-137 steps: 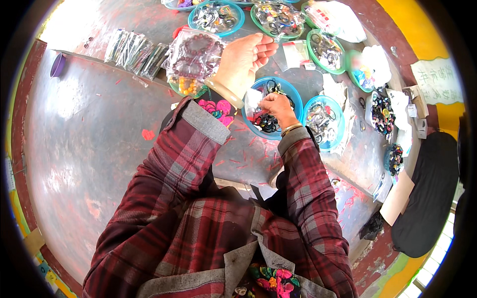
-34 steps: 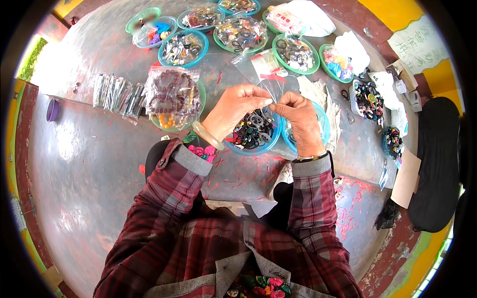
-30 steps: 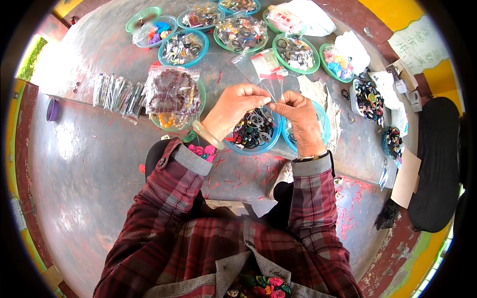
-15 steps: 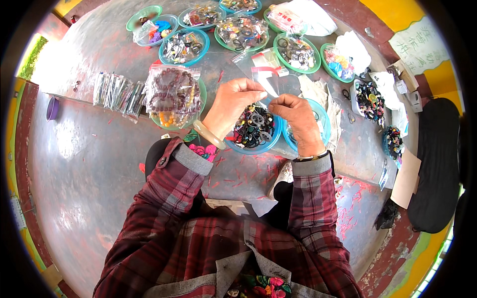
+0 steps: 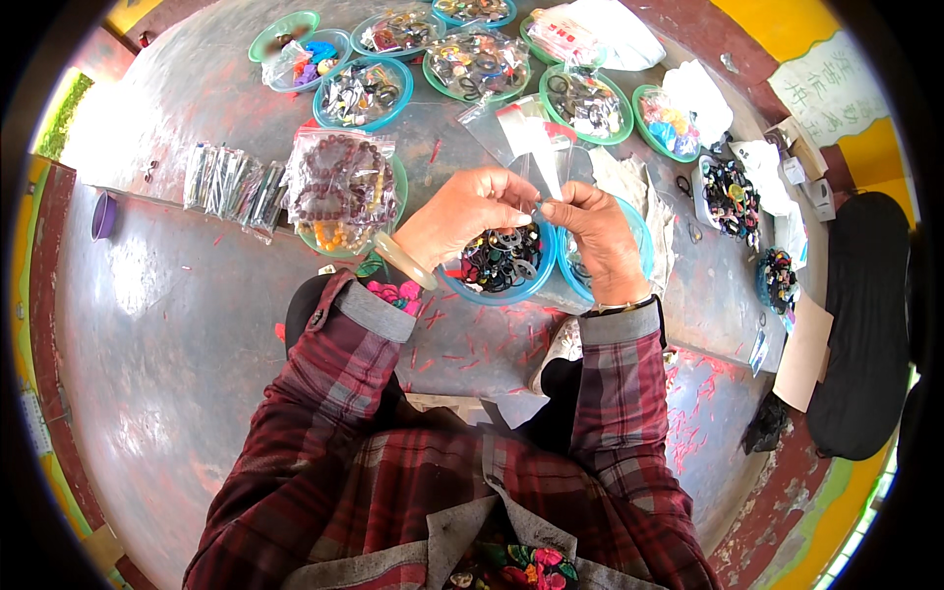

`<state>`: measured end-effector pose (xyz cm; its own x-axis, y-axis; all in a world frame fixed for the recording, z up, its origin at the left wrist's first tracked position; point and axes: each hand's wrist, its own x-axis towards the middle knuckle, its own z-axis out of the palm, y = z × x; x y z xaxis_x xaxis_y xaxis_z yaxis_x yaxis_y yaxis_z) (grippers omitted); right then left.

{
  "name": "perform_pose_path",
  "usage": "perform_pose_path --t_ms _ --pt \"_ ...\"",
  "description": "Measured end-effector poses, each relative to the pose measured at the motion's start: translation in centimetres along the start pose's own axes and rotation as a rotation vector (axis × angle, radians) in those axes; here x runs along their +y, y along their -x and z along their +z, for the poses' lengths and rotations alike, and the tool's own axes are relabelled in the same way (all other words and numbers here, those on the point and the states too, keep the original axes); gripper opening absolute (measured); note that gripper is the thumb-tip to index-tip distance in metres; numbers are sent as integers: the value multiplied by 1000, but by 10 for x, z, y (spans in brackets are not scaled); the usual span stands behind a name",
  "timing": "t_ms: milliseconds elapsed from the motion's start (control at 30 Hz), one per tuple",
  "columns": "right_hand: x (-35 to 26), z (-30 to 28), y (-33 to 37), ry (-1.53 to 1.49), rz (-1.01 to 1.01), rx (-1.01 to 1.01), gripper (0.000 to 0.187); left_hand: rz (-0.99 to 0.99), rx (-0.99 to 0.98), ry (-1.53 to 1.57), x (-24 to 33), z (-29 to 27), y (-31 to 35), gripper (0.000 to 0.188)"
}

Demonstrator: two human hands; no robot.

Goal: The person sits on the floor and repeatedly picks small hair accessories from blue bowls, places them into clear plastic bags, and sets the filled bags aside. The person handles items one at a time, occasionally adjusting the bags and contents.

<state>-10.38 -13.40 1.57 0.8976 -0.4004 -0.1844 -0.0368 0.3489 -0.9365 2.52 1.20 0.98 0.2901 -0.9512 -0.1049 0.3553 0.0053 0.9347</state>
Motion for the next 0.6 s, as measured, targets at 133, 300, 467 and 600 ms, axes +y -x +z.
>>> perform_pose_path --t_ms 133,300,467,600 --pt "-1 -5 0 36 -15 -37 6 -51 26 -22 3 2 0 21" --pt "-3 -2 1 94 2 -23 5 -29 112 -182 1 1 -1 17" --pt "-2 -2 0 145 -4 -21 8 39 191 -314 1 2 -1 16" --pt "-3 1 1 175 -19 -1 11 40 269 -442 -2 3 -3 15"
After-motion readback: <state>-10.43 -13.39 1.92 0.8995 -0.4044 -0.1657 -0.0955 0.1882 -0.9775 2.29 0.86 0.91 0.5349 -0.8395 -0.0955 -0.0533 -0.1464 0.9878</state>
